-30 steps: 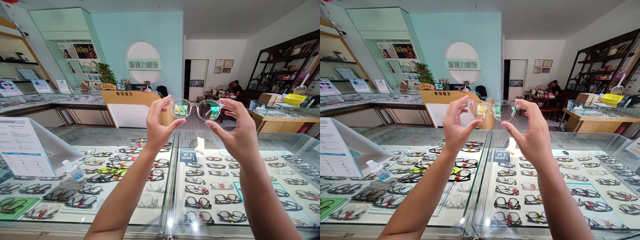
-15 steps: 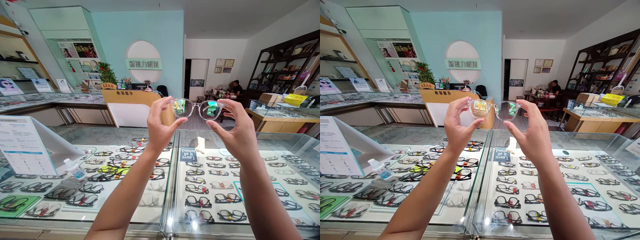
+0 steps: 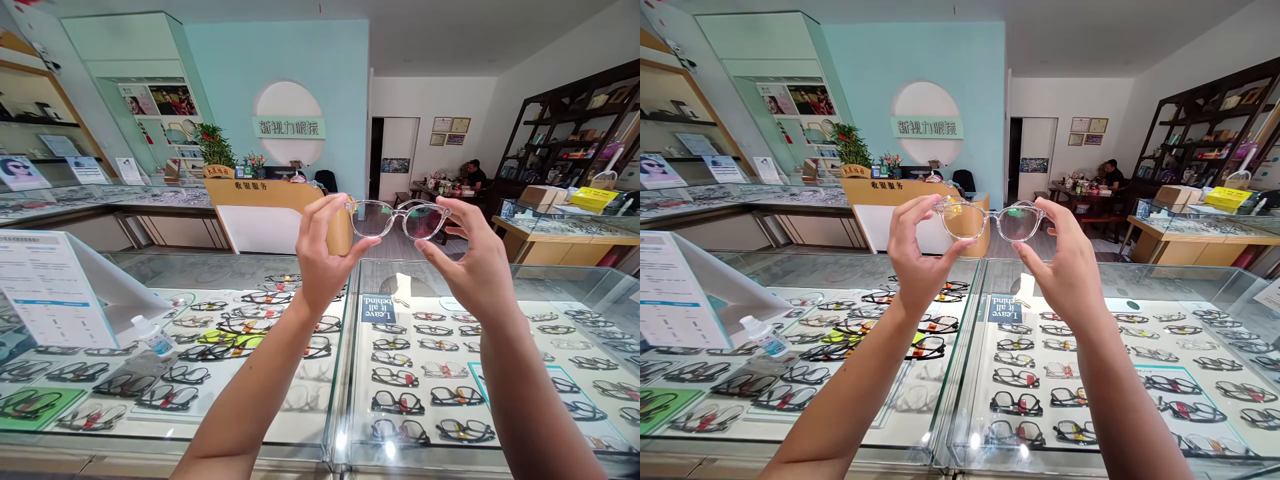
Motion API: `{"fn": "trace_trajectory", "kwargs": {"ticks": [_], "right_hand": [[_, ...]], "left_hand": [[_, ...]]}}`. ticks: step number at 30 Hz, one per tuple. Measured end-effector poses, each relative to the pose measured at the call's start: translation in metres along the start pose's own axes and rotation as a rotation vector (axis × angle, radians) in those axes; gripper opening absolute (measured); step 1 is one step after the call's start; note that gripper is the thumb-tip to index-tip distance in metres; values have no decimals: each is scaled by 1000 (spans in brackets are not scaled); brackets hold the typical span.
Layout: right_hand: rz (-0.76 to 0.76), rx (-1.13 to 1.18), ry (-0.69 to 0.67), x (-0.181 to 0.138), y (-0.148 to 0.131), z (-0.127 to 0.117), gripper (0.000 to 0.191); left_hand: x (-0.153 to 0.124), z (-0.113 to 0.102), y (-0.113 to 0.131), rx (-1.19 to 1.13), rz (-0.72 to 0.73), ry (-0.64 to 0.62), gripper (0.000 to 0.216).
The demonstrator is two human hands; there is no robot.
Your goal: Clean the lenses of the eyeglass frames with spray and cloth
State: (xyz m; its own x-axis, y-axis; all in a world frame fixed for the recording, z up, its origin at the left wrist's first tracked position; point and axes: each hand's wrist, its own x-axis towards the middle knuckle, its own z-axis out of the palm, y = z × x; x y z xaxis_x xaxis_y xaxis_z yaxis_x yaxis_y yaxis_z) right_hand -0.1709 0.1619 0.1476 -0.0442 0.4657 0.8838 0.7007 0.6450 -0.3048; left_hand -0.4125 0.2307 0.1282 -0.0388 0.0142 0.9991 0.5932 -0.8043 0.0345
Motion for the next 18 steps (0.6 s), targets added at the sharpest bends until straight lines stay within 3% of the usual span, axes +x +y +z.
{"fn": "trace_trajectory", "kwargs": {"ticks": [10,18], "right_hand": [[68,-9,-68,1,0,-1,60],[-27,-31,-19,0,2,1,59]], "left_hand": [[0,0,1,5,127,46,74],[0,3,-6,-57,20,-22,72]]}}
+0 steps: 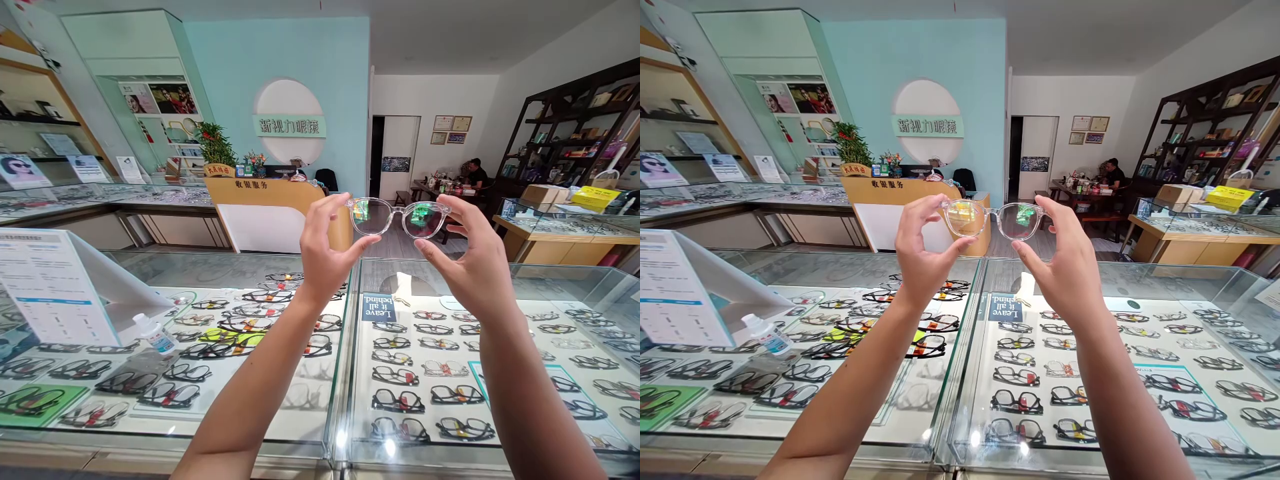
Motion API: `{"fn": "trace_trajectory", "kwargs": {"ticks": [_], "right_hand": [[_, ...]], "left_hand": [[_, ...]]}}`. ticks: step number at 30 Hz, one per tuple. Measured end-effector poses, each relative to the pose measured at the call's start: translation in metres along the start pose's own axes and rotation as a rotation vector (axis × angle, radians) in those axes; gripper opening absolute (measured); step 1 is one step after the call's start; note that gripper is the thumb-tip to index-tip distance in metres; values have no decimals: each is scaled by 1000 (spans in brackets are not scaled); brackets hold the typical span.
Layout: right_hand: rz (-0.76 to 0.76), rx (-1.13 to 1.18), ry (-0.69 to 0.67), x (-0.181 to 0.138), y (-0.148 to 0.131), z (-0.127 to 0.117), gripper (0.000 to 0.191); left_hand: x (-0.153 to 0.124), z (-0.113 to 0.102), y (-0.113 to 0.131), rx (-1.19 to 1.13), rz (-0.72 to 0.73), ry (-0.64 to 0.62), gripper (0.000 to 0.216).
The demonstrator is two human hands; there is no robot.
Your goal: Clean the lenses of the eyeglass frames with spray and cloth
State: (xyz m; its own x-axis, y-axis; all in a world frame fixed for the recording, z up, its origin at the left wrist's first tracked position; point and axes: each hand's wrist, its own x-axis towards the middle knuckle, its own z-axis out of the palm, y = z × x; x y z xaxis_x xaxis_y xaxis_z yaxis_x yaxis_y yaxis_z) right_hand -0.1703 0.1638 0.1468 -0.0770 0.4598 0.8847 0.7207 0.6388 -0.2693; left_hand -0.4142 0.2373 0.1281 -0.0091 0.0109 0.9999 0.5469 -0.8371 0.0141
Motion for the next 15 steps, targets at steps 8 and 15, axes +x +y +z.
{"fn": "trace_trajectory", "kwargs": {"ticks": [8,15], "right_hand": [[-67,-34,59,-1,-2,1,57],[-73,-3,86,-1,-7,4,58]], "left_hand": [[-3,3,-13,-146,-139,-64,72],[-5,3,-24,-235,-209,-102,74]]}}
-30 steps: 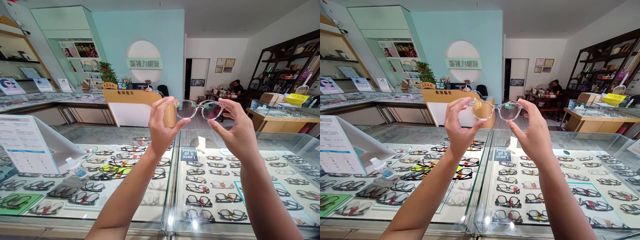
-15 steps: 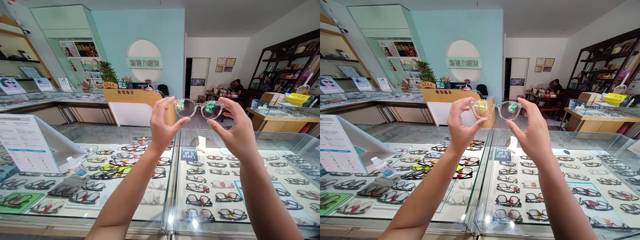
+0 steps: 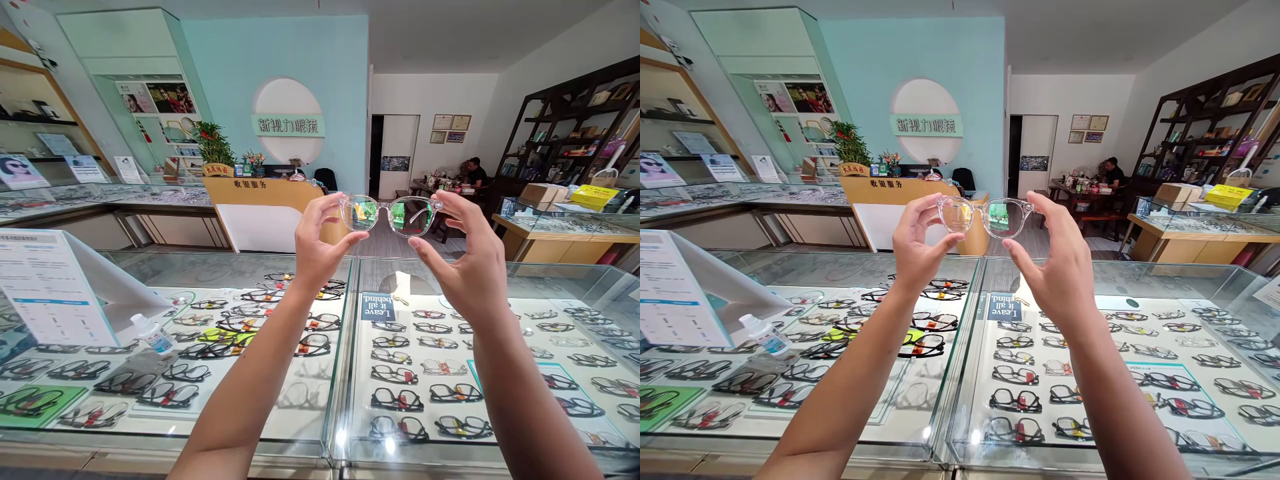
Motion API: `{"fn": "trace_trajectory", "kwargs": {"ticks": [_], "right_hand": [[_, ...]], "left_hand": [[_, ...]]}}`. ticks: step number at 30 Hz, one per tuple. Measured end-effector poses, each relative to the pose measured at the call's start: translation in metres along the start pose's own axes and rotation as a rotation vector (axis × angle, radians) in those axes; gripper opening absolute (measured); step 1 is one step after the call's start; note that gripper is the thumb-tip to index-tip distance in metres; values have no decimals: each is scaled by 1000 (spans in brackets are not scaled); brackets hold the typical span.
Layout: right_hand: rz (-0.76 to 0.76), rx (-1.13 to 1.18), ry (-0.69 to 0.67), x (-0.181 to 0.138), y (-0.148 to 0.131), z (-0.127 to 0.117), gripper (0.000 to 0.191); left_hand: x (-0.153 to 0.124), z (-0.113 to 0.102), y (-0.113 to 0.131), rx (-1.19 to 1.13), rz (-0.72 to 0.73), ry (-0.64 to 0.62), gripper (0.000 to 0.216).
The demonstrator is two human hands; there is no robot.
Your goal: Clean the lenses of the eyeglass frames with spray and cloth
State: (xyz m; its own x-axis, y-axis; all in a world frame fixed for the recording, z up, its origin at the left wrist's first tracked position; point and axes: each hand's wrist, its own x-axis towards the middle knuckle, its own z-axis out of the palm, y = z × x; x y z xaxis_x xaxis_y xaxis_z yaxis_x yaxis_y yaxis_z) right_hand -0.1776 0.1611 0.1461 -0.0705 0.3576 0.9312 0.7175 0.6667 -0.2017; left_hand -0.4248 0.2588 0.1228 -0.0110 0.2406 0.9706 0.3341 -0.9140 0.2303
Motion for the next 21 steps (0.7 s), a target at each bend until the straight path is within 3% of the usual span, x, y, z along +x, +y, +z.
{"fn": "trace_trajectory", "kwargs": {"ticks": [4,13,21], "right_hand": [[38,27,-21,0,-2,1,57],[186,93,-108,-1,8,4,69],[197,93,-103,-1,9,6,71]], "left_hand": [[2,-2,1,37,29,28,73],[-2,2,34,273,234,174,76],[-5,0,29,358,242,156,85]]}}
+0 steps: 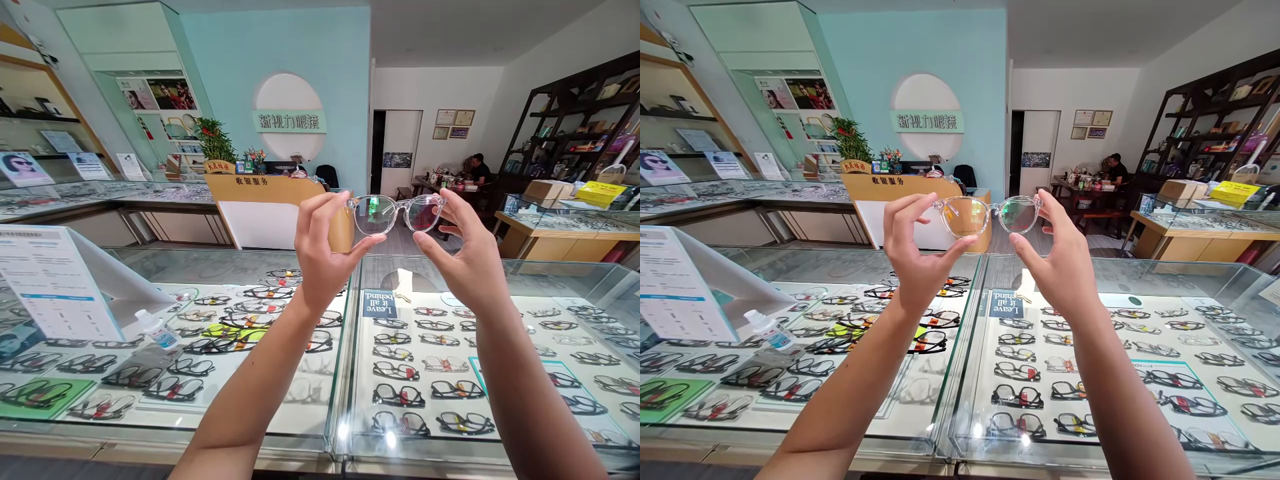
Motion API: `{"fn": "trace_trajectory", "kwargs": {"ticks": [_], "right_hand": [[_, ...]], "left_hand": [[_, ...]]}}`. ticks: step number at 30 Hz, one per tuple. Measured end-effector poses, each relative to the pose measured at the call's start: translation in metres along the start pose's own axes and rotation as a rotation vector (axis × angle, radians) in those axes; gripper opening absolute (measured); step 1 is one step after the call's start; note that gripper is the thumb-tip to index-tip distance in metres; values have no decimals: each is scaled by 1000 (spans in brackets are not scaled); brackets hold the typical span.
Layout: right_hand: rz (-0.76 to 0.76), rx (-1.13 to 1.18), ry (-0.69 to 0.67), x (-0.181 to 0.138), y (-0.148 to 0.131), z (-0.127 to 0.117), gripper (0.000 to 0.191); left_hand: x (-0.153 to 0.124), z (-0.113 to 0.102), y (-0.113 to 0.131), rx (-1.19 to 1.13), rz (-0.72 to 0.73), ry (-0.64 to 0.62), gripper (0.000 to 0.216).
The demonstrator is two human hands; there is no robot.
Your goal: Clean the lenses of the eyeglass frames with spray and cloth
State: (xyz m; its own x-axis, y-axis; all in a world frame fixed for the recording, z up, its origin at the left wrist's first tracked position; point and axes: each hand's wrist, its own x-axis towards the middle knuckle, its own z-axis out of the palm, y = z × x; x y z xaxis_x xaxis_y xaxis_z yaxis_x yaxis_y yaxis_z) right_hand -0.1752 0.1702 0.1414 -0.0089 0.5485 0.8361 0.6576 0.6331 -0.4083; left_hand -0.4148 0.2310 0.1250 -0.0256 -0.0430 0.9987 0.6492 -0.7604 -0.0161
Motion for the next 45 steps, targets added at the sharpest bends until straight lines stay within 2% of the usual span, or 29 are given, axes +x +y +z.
{"fn": "trace_trajectory", "kwargs": {"ticks": [9,16,24,32,41,45], "right_hand": [[-46,0,14,-1,-1,-1,67],[-14,2,4,0,0,0,67],[-54,-14,24,0,-3,-3,63],[-78,-4,50,-2,-8,-6,58],[-88,9,35,-3,-13,-9,50],[-90,13,39,-3,-14,-9,51]], "left_hand": [[0,1,-6,-8,-4,13,80],[-1,2,-4,-53,75,11,81],[1,2,-8,-71,-65,-44,76],[3,4,-24,-244,-212,-136,74],[7,-2,-38,-310,-217,-180,74],[7,-3,-35,-297,-218,-181,74]]}}
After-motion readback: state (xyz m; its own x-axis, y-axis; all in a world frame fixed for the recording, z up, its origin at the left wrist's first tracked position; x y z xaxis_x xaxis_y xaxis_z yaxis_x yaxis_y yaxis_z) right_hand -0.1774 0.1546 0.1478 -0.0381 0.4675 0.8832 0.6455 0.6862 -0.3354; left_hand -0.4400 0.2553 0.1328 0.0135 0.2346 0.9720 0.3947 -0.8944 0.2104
